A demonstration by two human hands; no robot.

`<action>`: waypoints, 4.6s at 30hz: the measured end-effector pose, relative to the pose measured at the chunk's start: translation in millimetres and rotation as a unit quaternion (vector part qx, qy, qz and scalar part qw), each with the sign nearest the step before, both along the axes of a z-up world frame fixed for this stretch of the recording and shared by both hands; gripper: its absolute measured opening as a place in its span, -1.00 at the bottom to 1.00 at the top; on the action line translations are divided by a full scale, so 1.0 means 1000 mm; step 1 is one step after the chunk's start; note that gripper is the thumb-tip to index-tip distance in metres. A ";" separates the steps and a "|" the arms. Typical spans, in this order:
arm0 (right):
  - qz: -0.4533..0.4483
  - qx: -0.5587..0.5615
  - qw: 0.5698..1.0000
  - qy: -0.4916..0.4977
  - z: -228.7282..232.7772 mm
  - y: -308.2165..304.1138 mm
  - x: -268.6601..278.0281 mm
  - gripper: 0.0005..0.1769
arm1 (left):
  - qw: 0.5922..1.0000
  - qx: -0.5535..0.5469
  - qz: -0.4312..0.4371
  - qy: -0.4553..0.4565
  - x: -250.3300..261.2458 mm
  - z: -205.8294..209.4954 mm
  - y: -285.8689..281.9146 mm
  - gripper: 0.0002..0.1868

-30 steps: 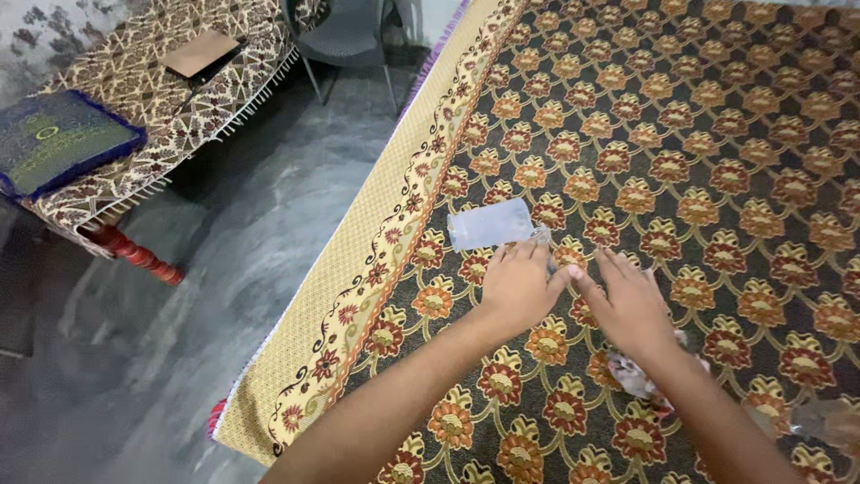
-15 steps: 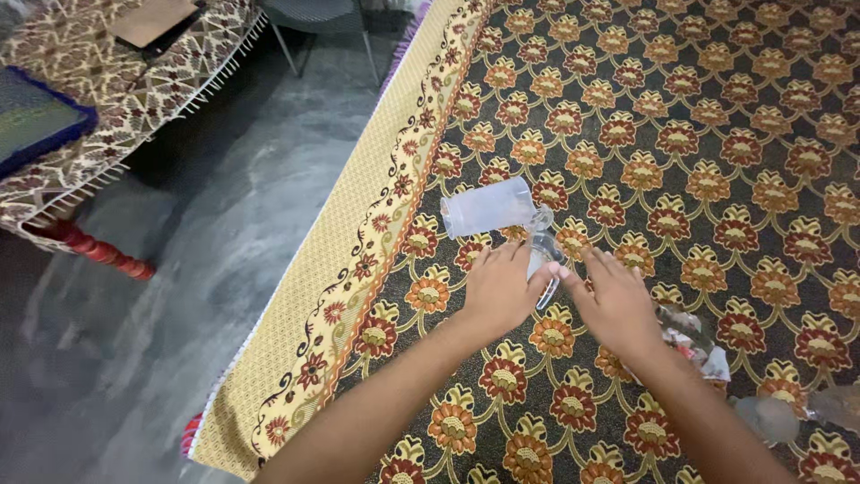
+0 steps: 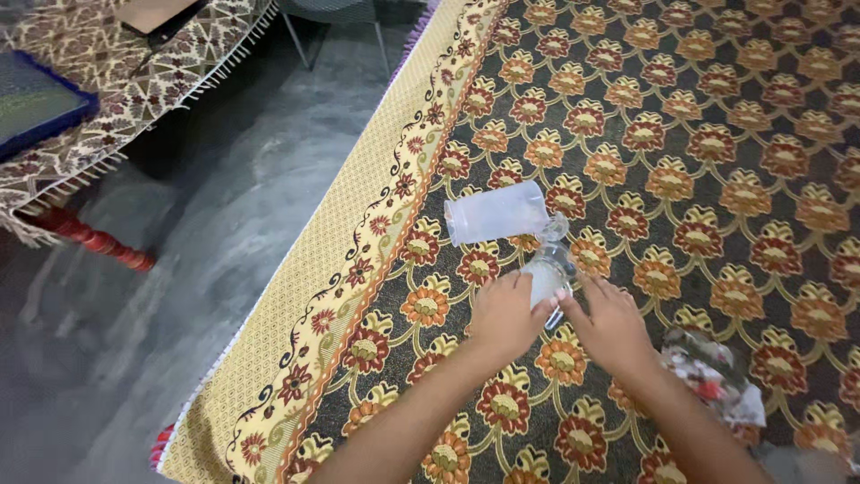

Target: The person cleans a plastic pitcher and several small glass objects with a cloth while sitting on a bed.

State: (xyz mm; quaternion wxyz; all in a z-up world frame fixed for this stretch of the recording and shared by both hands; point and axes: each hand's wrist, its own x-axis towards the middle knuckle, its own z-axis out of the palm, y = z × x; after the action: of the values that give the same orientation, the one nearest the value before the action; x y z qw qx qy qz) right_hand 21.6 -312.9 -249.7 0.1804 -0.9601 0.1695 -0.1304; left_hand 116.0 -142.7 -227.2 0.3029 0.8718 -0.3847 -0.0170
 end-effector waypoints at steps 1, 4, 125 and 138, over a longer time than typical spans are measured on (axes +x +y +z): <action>0.004 0.001 1.000 -0.001 -0.004 -0.003 0.003 -0.22 | 1.000 0.001 0.004 -0.001 -0.001 -0.006 -0.004 -0.47; 0.005 0.058 0.998 0.027 -0.015 -0.015 0.013 -0.22 | 1.000 0.004 -0.007 0.019 0.001 -0.025 -0.020 -0.49; -0.235 0.030 0.934 0.269 -0.232 -0.209 -0.139 -0.35 | 0.909 0.230 -0.304 -0.167 -0.064 -0.167 -0.235 -0.81; -0.195 0.259 0.945 -0.050 -0.146 -0.161 -0.058 -0.49 | 0.976 0.197 -0.066 0.059 -0.039 -0.133 -0.182 -0.75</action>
State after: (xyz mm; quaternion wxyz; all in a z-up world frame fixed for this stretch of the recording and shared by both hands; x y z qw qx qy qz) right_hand -36.3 -473.8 -396.2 0.4024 -0.8204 0.3724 -0.1624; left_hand 77.4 -324.3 -360.2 0.1457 0.8844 -0.4121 -0.1635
